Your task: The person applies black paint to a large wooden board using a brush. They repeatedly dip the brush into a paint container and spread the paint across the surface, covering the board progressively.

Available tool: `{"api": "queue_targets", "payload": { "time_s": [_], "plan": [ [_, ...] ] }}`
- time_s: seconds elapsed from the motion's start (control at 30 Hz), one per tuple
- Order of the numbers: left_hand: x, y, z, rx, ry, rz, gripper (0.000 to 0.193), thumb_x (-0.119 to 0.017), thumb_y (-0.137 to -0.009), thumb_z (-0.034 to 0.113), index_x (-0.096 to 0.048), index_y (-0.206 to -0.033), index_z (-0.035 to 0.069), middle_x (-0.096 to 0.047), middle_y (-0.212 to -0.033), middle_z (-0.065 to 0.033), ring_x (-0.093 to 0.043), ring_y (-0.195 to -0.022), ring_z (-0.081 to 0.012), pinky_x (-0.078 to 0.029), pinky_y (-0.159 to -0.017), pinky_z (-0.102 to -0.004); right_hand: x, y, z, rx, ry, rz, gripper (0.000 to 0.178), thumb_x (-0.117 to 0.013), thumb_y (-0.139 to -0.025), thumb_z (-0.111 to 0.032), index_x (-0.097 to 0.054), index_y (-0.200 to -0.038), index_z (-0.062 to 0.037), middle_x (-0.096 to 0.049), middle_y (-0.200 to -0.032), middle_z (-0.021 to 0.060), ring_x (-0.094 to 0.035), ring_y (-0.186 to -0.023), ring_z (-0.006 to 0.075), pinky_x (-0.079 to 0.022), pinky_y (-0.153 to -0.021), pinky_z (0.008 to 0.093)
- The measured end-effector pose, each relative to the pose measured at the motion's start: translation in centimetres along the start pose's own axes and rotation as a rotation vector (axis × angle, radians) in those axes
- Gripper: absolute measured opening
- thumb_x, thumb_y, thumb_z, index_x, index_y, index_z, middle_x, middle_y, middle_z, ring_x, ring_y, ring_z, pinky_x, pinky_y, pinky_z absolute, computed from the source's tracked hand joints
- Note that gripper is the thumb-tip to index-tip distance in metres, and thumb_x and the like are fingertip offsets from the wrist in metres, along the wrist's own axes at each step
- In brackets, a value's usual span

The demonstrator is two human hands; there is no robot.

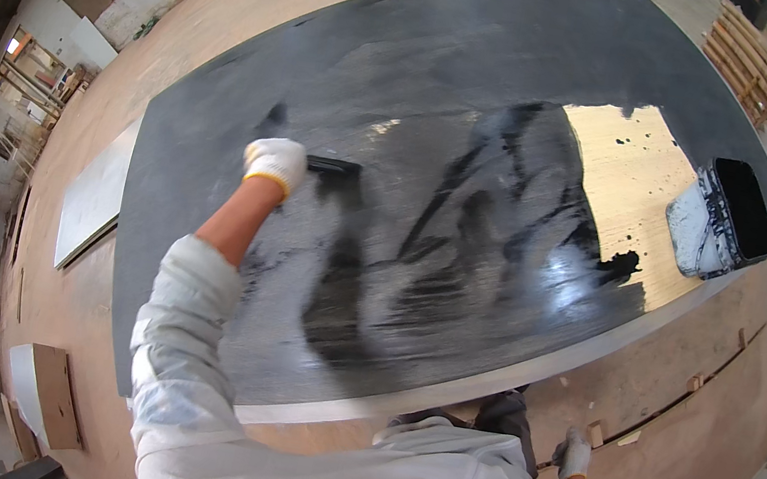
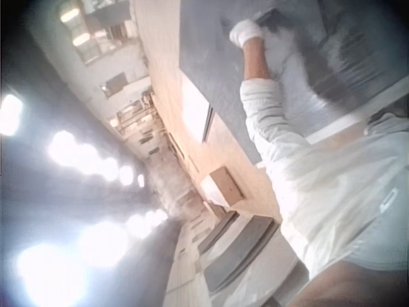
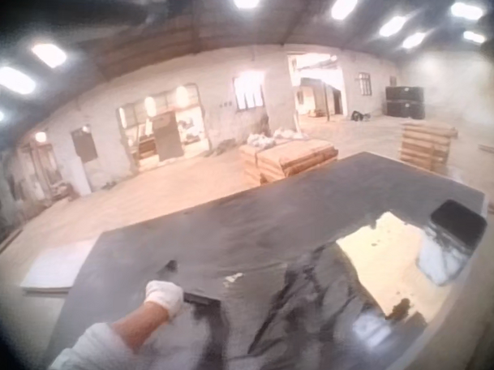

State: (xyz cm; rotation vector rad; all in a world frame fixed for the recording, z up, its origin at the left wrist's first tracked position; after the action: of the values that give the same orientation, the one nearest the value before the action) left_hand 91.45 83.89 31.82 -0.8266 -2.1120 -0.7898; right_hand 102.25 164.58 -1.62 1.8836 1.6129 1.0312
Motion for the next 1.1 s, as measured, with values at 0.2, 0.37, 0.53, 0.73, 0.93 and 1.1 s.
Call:
{"api": "queue_targets", "payload": {
  "time_s": [0.2, 0.37, 0.53, 0.73, 0.93, 1.1],
  "plan": [
    [-1.4, 5.5, 5.0, 0.09, 0.053, -0.166, 0.029, -0.063, -0.099, 0.018, -0.082, -0.121, 0.011, -0.082, -0.116, -0.0139, -0.08, -0.107, -0.0331, -0.064, -0.086, -0.0473, 3.5, -10.1, -4.8, -0.054, 0.099, -0.131, 0.039, -0.065, -0.105, -0.039, -0.057, -0.076, -0.0132, -0.052, -0.054, 0.0065, -0.052, -0.04, 0.0223, -0.041, -0.037, 0.0379],
    [6.5, 19.4, 18.8, -0.28, 0.398, -0.041, 0.043, -0.064, -0.095, 0.023, -0.07, -0.138, 0.02, -0.076, -0.096, -0.019, -0.077, -0.085, -0.0389, -0.061, -0.072, -0.0538, 6.2, -17.3, -10.1, 0.003, 0.064, -0.171, 0.039, -0.064, -0.105, -0.038, -0.057, -0.076, -0.0125, -0.054, -0.054, 0.0072, -0.052, -0.039, 0.0212, -0.04, -0.037, 0.0371],
    [11.1, 28.2, 32.1, -0.339, 0.565, -0.079, 0.048, -0.066, -0.096, 0.026, -0.065, -0.145, 0.022, -0.07, -0.085, -0.0187, -0.074, -0.071, -0.0388, -0.06, -0.063, -0.052, 7.4, -20.9, -14.8, -0.014, 0.152, -0.183, 0.043, -0.065, -0.105, -0.04, -0.059, -0.075, -0.0105, -0.056, -0.055, 0.0086, -0.051, -0.039, 0.0218, -0.041, -0.039, 0.0368],
    [16.1, 12.8, 40.4, -0.195, 0.491, 0.129, 0.044, -0.056, -0.1, 0.02, -0.061, -0.143, 0.013, -0.076, -0.087, -0.0229, -0.075, -0.073, -0.0421, -0.06, -0.065, -0.0551, 7.4, -22.1, -17.5, -0.025, 0.2, -0.234, 0.049, -0.066, -0.104, -0.042, -0.06, -0.069, -0.0092, -0.056, -0.054, 0.0092, -0.052, -0.04, 0.0219, -0.041, -0.04, 0.037],
    [17.8, 12.7, 39.4, -0.141, 0.486, 0.016, 0.044, -0.056, -0.102, 0.024, -0.062, -0.142, 0.008, -0.078, -0.091, -0.0229, -0.077, -0.082, -0.0415, -0.061, -0.074, -0.0546, 9.5, -22.0, -19.0, -0.009, 0.135, -0.204, 0.042, -0.067, -0.104, -0.04, -0.061, -0.075, -0.0098, -0.056, -0.054, 0.0083, -0.052, -0.041, 0.0208, -0.042, -0.04, 0.0355],
    [19.6, 25.4, 42.1, -0.29, 0.399, -0.179, 0.054, -0.061, -0.099, 0.026, -0.055, -0.15, 0.009, -0.075, -0.08, -0.019, -0.077, -0.071, -0.0363, -0.06, -0.061, -0.0553, 11.4, -23.7, -15.5, -0.104, 0.099, -0.179, 0.044, -0.066, -0.105, -0.041, -0.059, -0.073, -0.0106, -0.056, -0.054, 0.0083, -0.054, -0.041, 0.0207, -0.042, -0.039, 0.0356]
  ]
}}
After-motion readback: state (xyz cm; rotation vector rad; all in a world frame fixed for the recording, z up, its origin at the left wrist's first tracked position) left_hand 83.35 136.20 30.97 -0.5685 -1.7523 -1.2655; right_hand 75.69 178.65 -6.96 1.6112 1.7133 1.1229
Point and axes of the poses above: each hand's wrist, its own y-axis away from the middle knuckle, its own x-axis out of the back of the hand, z = x × y, the point moved 4 cm from there along -y, towards the middle knuckle
